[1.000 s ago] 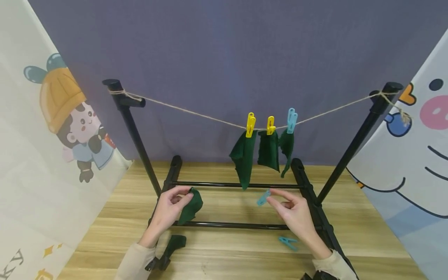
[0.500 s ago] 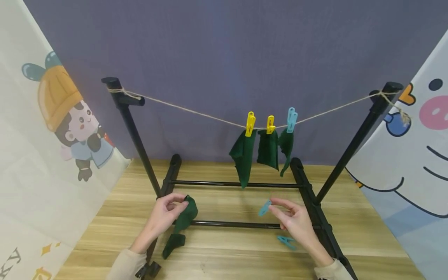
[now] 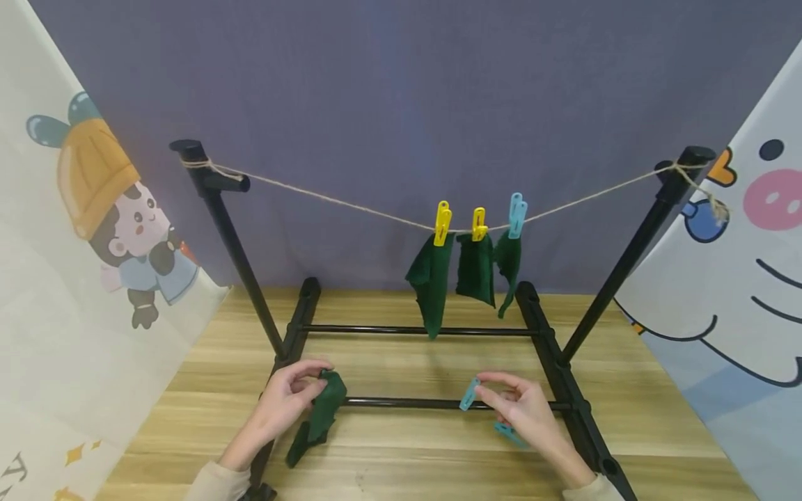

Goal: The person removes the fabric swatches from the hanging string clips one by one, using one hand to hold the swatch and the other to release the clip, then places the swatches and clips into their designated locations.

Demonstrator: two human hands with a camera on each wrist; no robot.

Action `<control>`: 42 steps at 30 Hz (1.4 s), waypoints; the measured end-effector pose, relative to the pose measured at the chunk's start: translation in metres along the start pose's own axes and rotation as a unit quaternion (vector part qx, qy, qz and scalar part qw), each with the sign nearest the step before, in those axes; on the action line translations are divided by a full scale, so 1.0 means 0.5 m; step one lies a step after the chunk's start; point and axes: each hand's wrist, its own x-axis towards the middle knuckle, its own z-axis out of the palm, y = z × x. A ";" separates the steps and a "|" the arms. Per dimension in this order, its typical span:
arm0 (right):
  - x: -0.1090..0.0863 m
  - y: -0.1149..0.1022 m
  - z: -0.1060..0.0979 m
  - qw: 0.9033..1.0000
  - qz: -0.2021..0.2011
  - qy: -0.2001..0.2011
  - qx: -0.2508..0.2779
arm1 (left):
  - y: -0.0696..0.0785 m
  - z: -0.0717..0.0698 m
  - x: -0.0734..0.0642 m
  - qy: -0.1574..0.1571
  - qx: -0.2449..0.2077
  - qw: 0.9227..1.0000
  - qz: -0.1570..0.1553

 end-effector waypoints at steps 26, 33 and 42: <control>-0.006 0.051 0.007 0.992 -0.050 -0.097 -0.066 | -0.036 -0.019 -0.043 -0.135 0.135 0.981 0.008; 0.000 0.054 -0.009 0.986 -0.063 -0.118 -0.095 | -0.045 -0.022 -0.047 -0.159 0.169 0.973 -0.003; -0.004 0.054 -0.042 0.972 -0.070 -0.204 -0.091 | -0.055 -0.019 -0.052 -0.178 0.152 0.972 -0.022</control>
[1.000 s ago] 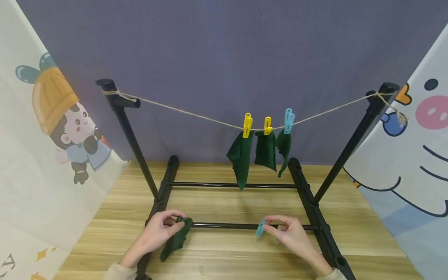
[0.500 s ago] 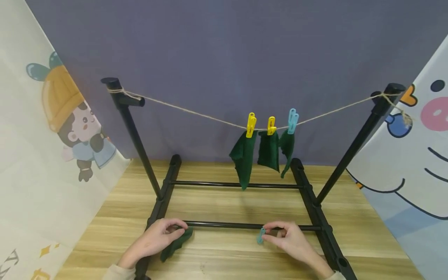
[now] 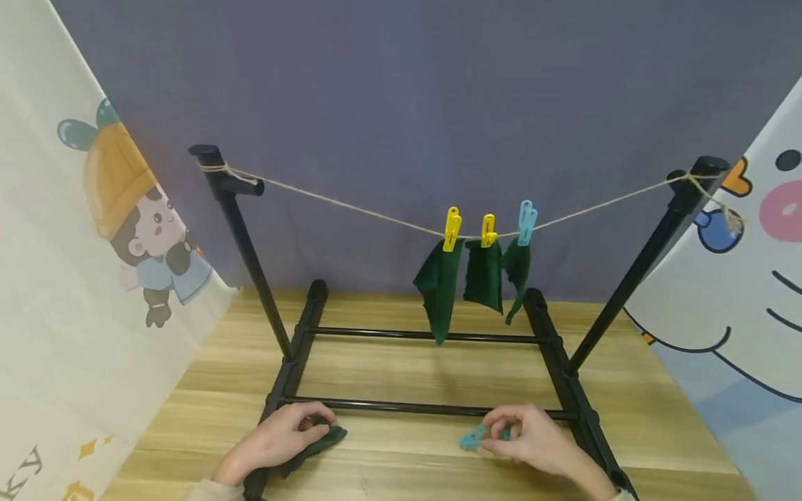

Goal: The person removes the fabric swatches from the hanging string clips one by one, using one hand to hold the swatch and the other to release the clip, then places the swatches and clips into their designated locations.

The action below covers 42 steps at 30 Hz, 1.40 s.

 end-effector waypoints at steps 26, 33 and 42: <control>-0.001 0.004 0.009 0.995 0.052 -0.047 -0.070 | 0.008 -0.014 -0.022 0.004 0.013 1.000 -0.001; 0.000 -0.035 -0.012 0.995 0.038 -0.042 -0.076 | 0.023 -0.022 -0.032 0.016 0.008 1.000 -0.004; 0.002 -0.087 -0.056 0.995 -0.004 -0.031 -0.095 | 0.041 -0.027 -0.029 0.043 0.010 0.999 0.017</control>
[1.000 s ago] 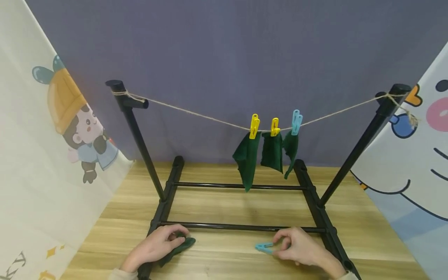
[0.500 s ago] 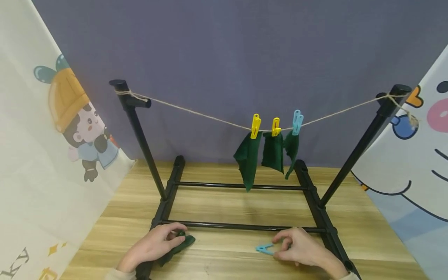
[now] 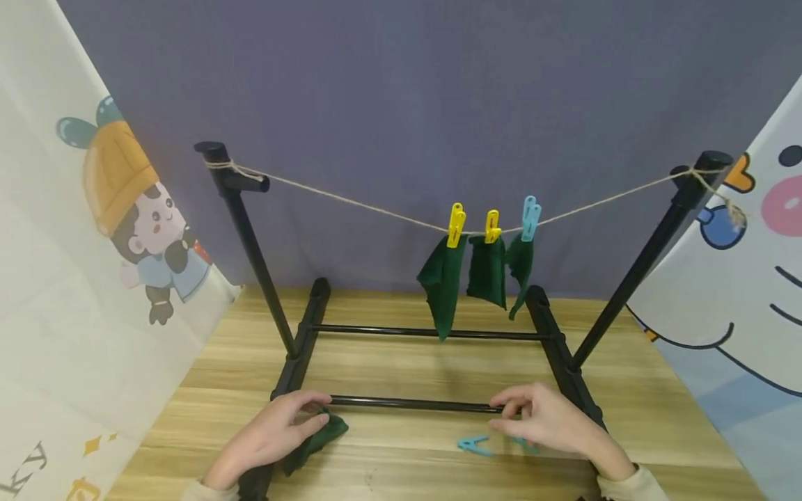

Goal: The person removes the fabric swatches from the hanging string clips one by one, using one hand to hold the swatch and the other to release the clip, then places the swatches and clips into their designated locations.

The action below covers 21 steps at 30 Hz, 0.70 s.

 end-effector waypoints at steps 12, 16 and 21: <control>0.000 -0.041 -0.044 0.997 -0.048 0.055 -0.022 | 0.037 -0.009 0.031 0.076 0.028 0.997 0.007; 0.005 -0.060 -0.058 0.994 -0.069 0.074 -0.041 | 0.051 -0.009 0.041 0.086 0.029 0.996 0.014; 0.005 -0.084 -0.073 0.990 -0.079 0.101 -0.060 | 0.064 -0.007 0.051 0.088 0.034 0.995 0.029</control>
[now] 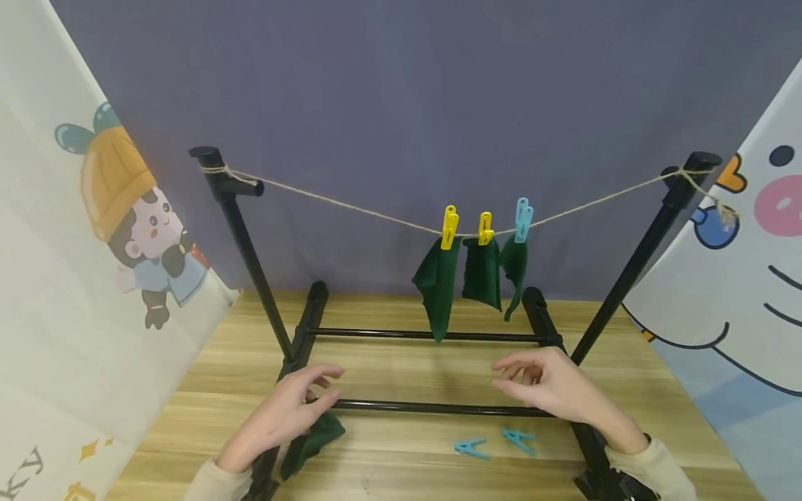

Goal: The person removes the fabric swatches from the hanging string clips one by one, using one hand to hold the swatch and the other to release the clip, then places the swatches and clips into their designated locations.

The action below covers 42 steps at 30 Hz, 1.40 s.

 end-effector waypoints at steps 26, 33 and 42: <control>0.063 -0.077 -0.045 0.997 -0.044 0.055 -0.033 | 0.040 0.007 0.060 0.014 -0.004 0.999 0.039; 0.076 -0.092 -0.043 0.995 -0.060 0.063 -0.038 | 0.050 0.014 0.070 0.007 -0.017 0.999 0.045; 0.087 -0.114 -0.050 0.995 -0.052 0.067 -0.050 | 0.065 0.019 0.085 0.001 -0.024 0.999 0.033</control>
